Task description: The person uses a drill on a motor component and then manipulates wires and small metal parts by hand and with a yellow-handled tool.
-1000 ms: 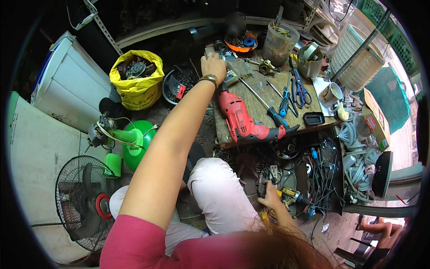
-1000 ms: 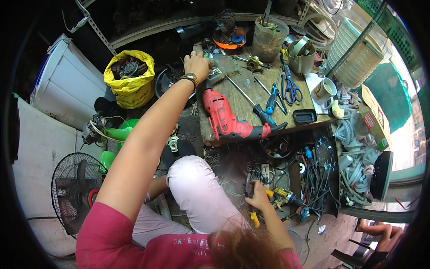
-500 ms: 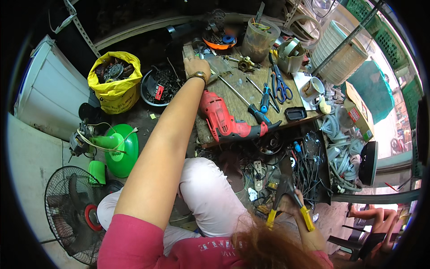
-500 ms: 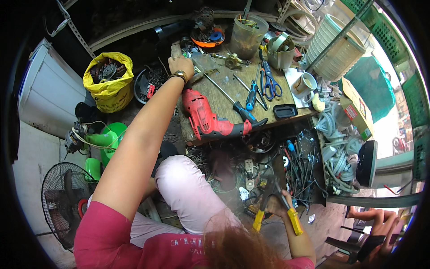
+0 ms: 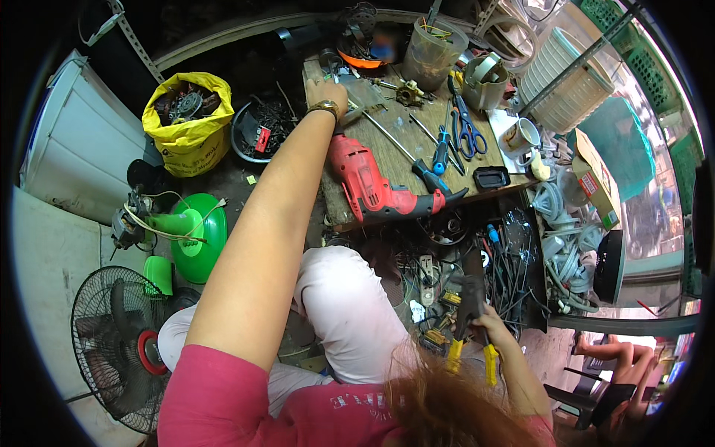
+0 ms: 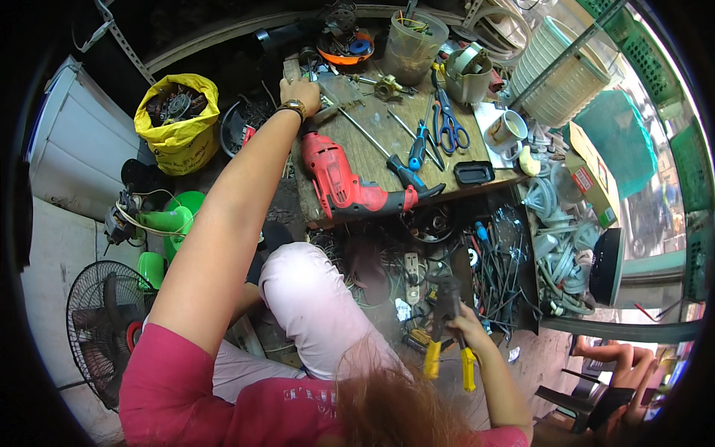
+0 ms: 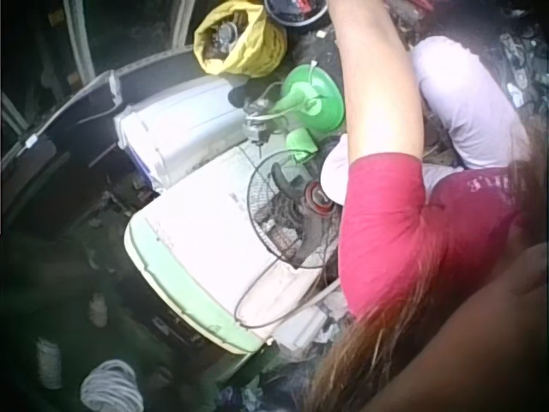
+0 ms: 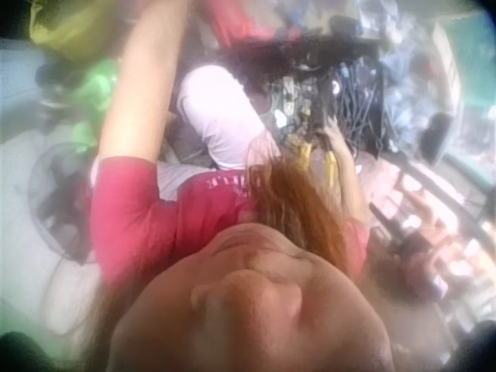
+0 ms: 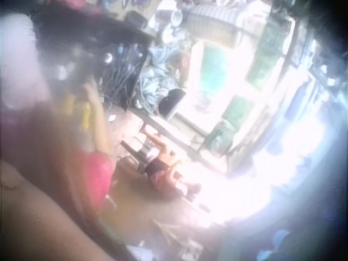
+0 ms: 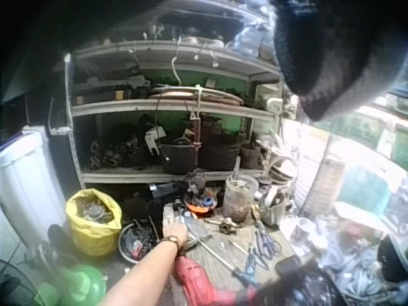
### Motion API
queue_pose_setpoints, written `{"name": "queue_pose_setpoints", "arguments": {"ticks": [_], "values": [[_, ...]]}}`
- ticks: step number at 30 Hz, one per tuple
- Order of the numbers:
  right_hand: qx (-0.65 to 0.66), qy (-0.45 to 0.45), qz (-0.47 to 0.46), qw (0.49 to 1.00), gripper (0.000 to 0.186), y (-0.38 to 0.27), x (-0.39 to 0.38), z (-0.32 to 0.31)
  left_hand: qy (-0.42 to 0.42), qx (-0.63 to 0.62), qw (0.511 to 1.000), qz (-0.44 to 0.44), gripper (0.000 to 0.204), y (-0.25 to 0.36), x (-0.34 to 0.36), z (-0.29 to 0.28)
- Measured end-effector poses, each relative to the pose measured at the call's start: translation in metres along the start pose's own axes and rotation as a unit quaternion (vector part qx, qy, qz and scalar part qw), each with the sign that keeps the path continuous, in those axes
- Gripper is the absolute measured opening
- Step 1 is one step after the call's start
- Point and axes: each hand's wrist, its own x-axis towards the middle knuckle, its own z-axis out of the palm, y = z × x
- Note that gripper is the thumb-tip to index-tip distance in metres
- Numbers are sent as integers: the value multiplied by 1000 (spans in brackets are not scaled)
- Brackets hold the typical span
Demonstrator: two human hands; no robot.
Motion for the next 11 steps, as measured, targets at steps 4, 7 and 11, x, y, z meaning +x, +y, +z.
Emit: {"name": "queue_pose_setpoints", "arguments": {"ticks": [4, 7, 11], "values": [[-37, -32, -65, 997, 51, 1, 7, -12, -1, -62, 998, -7, 21, -4, 4, -13], [84, -50, -10, 995, 48, -21, -1, 13, 10, -62, 998, 25, 21, -7, -2, -7], [-199, -1, -39, 979, 54, -8, 24, -16, -8, -7, 1000, 28, 17, 1, -2, -8]]}}
